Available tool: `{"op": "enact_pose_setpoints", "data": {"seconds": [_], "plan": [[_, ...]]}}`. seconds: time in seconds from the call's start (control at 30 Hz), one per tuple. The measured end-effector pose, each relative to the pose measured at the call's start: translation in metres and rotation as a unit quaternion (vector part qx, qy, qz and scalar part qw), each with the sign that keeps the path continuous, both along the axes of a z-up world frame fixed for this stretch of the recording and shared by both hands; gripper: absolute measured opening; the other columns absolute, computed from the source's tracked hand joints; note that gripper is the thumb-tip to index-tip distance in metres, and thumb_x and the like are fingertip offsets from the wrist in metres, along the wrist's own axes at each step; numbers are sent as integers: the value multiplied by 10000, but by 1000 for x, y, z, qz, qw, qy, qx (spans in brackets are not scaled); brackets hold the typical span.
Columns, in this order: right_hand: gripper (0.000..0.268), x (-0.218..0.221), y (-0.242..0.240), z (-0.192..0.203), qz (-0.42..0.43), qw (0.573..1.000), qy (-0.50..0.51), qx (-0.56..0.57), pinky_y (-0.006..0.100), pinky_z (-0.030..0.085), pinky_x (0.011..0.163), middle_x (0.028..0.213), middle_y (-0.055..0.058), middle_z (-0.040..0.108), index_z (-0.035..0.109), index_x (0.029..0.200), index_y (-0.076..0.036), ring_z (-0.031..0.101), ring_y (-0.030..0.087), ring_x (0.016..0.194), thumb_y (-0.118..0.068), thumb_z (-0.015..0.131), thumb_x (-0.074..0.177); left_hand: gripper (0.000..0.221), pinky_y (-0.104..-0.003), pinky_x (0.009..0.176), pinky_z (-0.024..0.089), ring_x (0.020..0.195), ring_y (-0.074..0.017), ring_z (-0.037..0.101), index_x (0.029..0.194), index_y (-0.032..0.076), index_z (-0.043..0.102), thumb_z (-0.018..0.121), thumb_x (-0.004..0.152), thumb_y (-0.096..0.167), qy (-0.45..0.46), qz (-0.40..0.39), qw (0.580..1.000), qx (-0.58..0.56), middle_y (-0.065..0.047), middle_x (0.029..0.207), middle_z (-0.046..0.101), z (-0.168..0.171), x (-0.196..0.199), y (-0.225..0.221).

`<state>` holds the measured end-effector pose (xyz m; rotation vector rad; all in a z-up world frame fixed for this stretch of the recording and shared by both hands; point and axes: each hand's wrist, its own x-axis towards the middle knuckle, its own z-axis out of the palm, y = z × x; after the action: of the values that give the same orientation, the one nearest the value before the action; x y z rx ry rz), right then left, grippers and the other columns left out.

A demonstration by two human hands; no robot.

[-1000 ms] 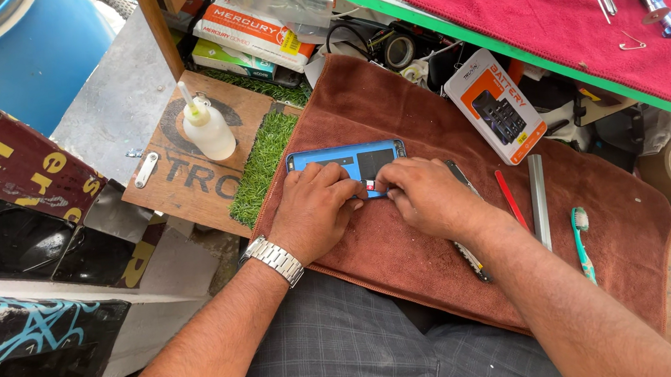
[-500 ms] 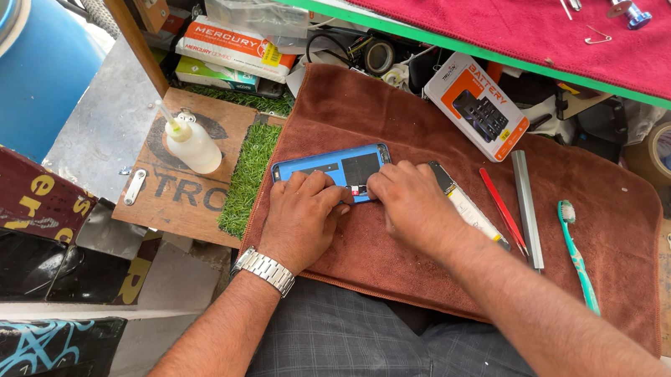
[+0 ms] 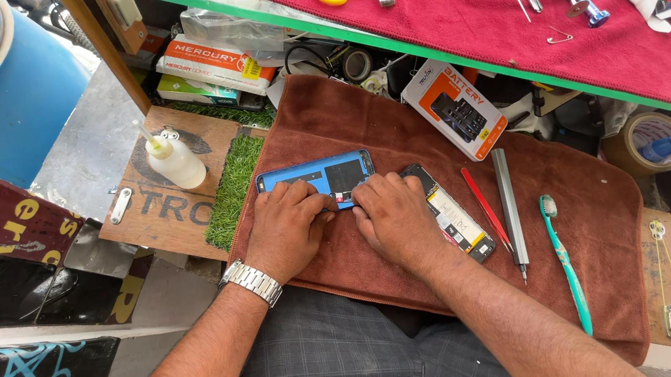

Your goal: The person disassembles a mobile phone using a small manual tool to pry the casing open, then cleans the internal battery compartment and the back cover with a cloth and liquid from a squeeze bottle.

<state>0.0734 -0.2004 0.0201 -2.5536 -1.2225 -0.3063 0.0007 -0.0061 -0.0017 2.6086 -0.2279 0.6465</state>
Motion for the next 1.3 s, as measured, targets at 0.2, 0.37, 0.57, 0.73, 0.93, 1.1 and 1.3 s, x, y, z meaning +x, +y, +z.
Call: {"op": "enact_pose_setpoints", "data": {"seconds": [0.2, 0.37, 0.57, 0.73, 0.93, 1.1, 1.3], "plan": [[120, 1, 1, -6, -8, 999, -35, 26, 403, 419, 820, 899, 0, 599, 660, 951, -126, 569, 195, 869, -193, 718, 870, 91, -414, 830, 401, 928, -206, 563, 968, 200, 725, 725, 877, 194, 25, 4, 1000, 6, 33, 967, 623, 1, 0, 0], [136, -5, 3, -10, -21, 996, -52, 63, 406, 416, 833, 917, 8, 597, 656, 960, -120, 567, 201, 888, -174, 726, 857, 105, -416, 833, 400, 931, -213, 564, 968, 199, 727, 725, 864, 189, 11, -1, 1000, 6, 27, 960, 622, 0, 1, 0], [284, -23, -16, 4, -26, 988, -19, 148, 432, 394, 923, 1087, 42, 613, 662, 1085, -99, 569, 245, 1071, -152, 733, 815, 178, -431, 823, 403, 961, -234, 575, 1022, 193, 720, 741, 845, 209, 10, -11, 1000, -11, 8, 952, 617, 7, 1, -1], [324, -33, -73, 6, -162, 969, -28, 185, 481, 373, 934, 1108, 66, 622, 673, 1063, -121, 550, 294, 1079, -172, 754, 753, 278, -455, 828, 405, 970, -267, 569, 1049, 181, 715, 735, 773, 209, 9, -7, 1000, 26, -18, 950, 617, 14, 7, -13], [236, 2, -178, -13, -365, 908, -8, 206, 480, 396, 945, 1109, 52, 688, 689, 1065, -143, 578, 291, 1103, -174, 712, 832, 338, -451, 838, 403, 953, -237, 593, 1061, 232, 735, 707, 731, 165, 67, 24, 997, 17, 31, 977, 650, 4, 15, -31], [236, 49, -227, -28, -411, 892, 18, 187, 530, 381, 1001, 1131, 53, 703, 715, 1080, -142, 562, 320, 1179, -163, 670, 849, 326, -455, 856, 406, 940, -221, 606, 1064, 234, 741, 715, 743, 184, 71, 57, 995, 48, 46, 989, 660, -3, 15, -34], [417, 111, -220, -38, -365, 920, 25, 141, 649, 347, 981, 1346, 101, 605, 672, 1246, -146, 479, 354, 1291, -261, 642, 846, 314, -439, 891, 449, 979, -233, 610, 1091, 218, 735, 698, 779, 198, 37, 94, 993, 61, 9, 1016, 644, -6, 13, -40]]}}
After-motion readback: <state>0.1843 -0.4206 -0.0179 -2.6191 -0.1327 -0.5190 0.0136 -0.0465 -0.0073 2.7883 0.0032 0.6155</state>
